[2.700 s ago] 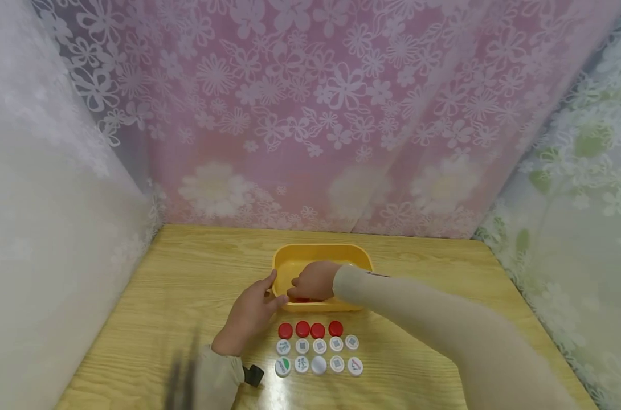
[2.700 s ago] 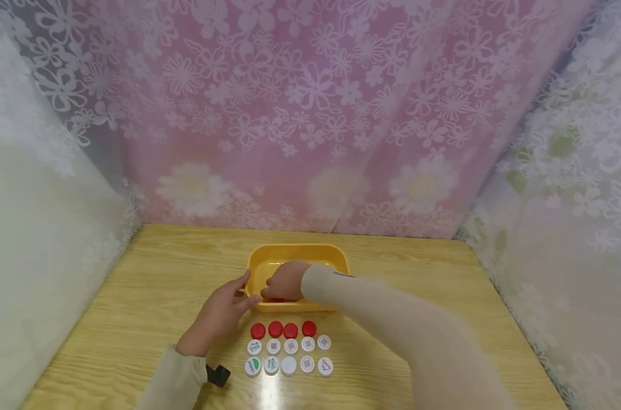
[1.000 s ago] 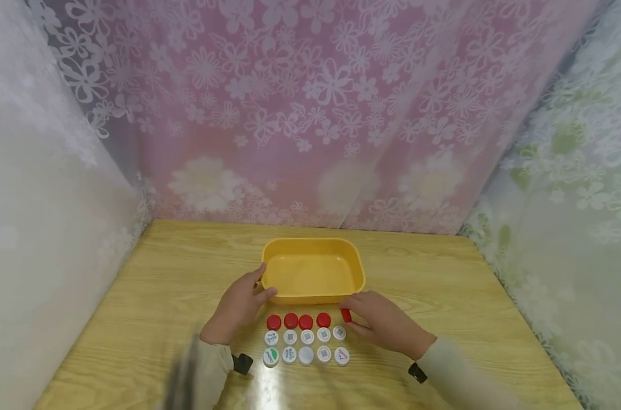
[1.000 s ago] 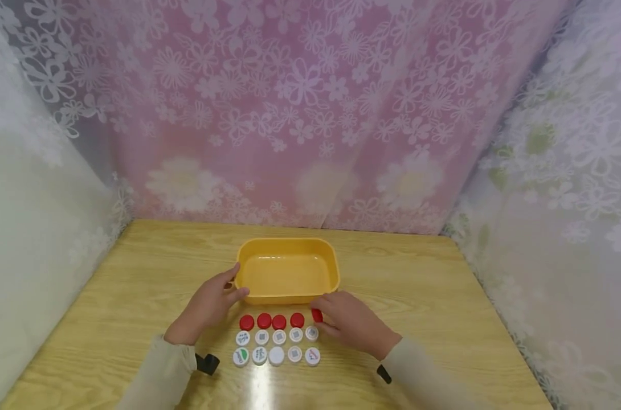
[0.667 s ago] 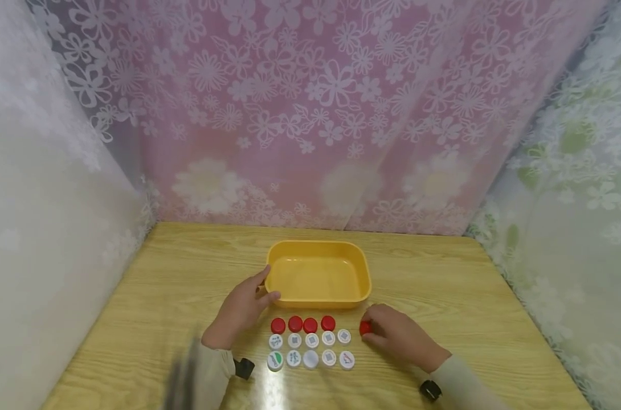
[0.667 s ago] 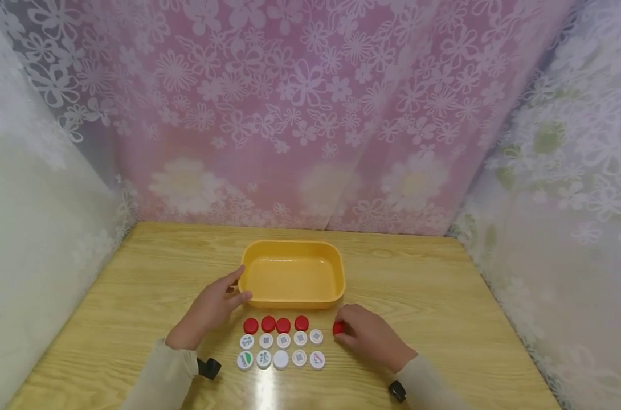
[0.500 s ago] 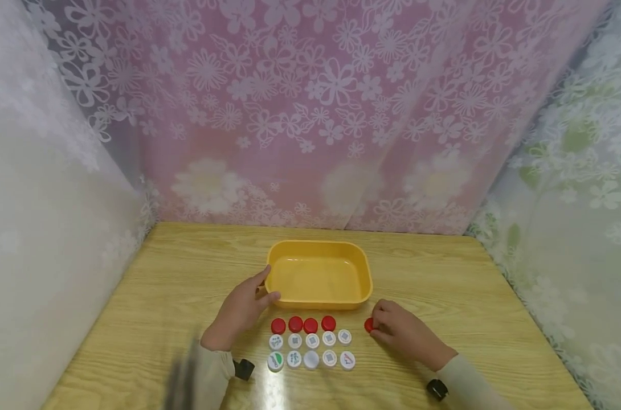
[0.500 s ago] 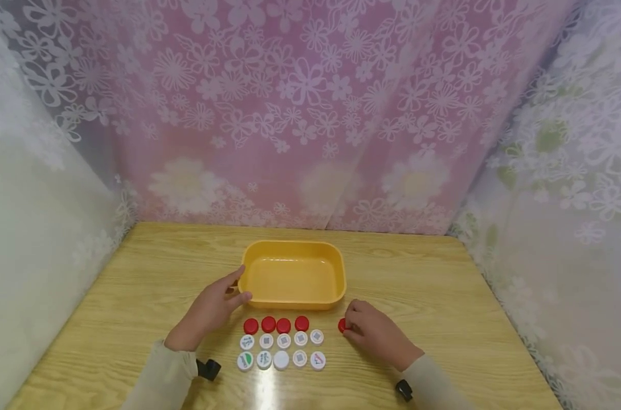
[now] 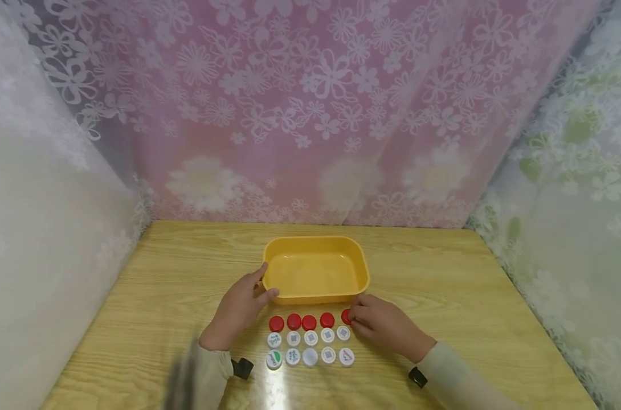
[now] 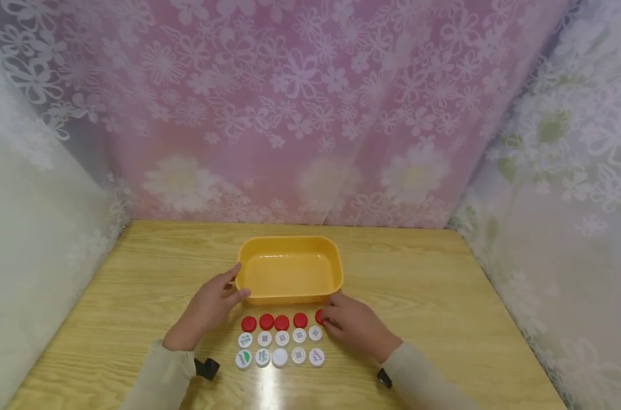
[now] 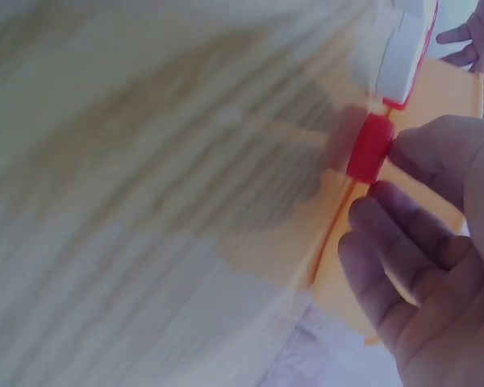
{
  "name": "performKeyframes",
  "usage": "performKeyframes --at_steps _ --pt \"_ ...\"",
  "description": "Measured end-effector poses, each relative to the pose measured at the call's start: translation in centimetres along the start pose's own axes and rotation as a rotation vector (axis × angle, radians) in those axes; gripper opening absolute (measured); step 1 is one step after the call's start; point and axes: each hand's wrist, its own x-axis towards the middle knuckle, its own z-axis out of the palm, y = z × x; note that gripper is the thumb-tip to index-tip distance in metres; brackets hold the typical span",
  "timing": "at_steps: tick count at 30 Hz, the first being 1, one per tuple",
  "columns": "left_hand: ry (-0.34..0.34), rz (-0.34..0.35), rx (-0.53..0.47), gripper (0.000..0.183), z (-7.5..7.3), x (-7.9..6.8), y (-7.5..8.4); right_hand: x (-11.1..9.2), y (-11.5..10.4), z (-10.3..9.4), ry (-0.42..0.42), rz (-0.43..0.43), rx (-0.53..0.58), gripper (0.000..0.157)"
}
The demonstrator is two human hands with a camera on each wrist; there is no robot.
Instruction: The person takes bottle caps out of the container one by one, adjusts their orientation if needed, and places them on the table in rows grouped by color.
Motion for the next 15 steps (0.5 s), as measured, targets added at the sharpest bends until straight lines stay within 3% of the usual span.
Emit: performKeyframes --at_steps 9,15 --pt "0.045 0.055 0.052 0.074 -0.4 -0.2 -0.8 0.9 -1.2 0.0 0.018 -0.022 -0.014 0.006" --pt "0.070 0.065 0.001 0.074 -1.0 -0.4 -1.4 1.6 -0.1 -1.5 0.171 0.017 -0.070 0.006"
